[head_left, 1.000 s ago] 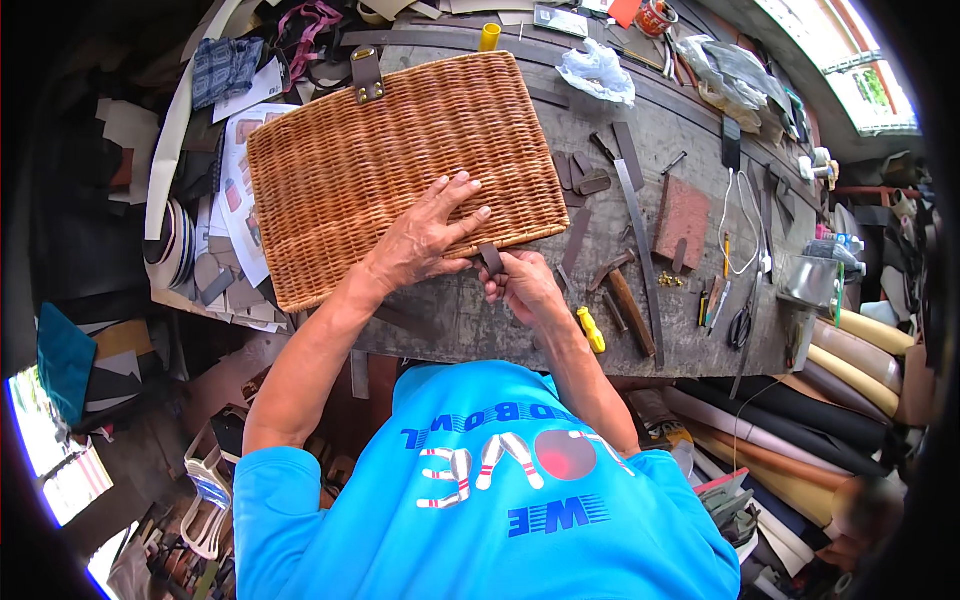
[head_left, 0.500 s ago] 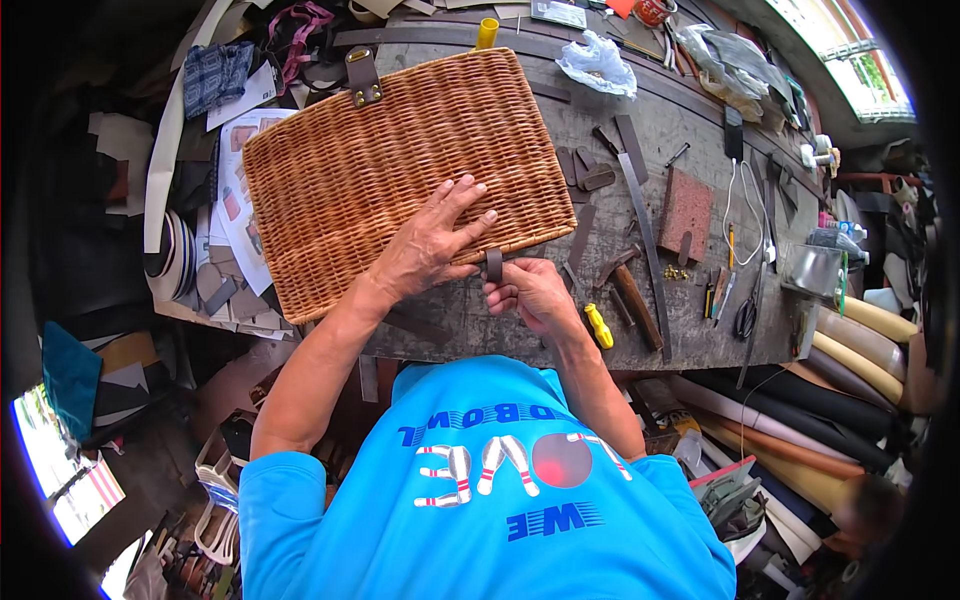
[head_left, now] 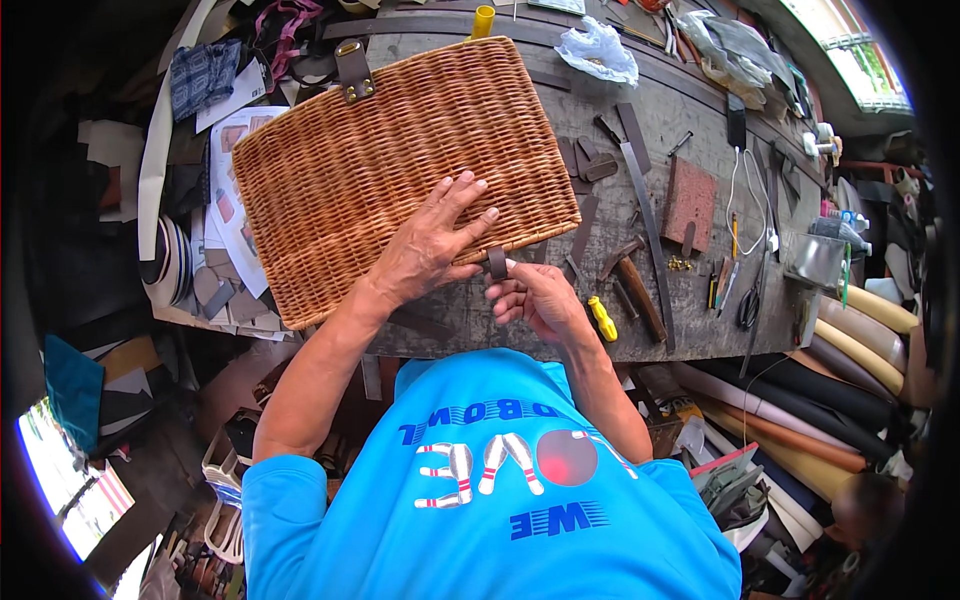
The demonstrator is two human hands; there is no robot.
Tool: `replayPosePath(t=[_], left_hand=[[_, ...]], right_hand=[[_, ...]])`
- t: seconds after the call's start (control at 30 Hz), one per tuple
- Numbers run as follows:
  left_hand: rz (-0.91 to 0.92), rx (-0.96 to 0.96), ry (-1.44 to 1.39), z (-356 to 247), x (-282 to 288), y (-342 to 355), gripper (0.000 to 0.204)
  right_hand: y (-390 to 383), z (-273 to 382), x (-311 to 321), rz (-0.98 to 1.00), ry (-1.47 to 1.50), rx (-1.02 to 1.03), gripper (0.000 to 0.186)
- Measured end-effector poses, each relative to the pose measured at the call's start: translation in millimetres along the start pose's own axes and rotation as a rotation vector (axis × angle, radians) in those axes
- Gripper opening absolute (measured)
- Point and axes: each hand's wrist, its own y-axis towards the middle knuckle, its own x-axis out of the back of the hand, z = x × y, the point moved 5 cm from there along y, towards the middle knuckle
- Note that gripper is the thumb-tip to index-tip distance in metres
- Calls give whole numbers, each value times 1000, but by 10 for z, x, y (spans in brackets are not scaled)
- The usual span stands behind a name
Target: Repairing or modifying a wicker basket by attaching a leather strap.
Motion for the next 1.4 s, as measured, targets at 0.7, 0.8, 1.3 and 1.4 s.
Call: replayPosePath(t=[0.7,0.8,1.3,1.4], left_hand=[[-6,0,-8,-9,19,36,81],[-14,-2,-9,7,2,40,84],[8,4,-13,4,0,23,86],[5,-4,23,-12,14,48,76]], right_hand=[[95,177,-4,-106,-334,108,22],[165,185,37,-89,-326,131,22],[40,99,44,-143,-153,72,29],[98,115,47,-141,-199,118,28]])
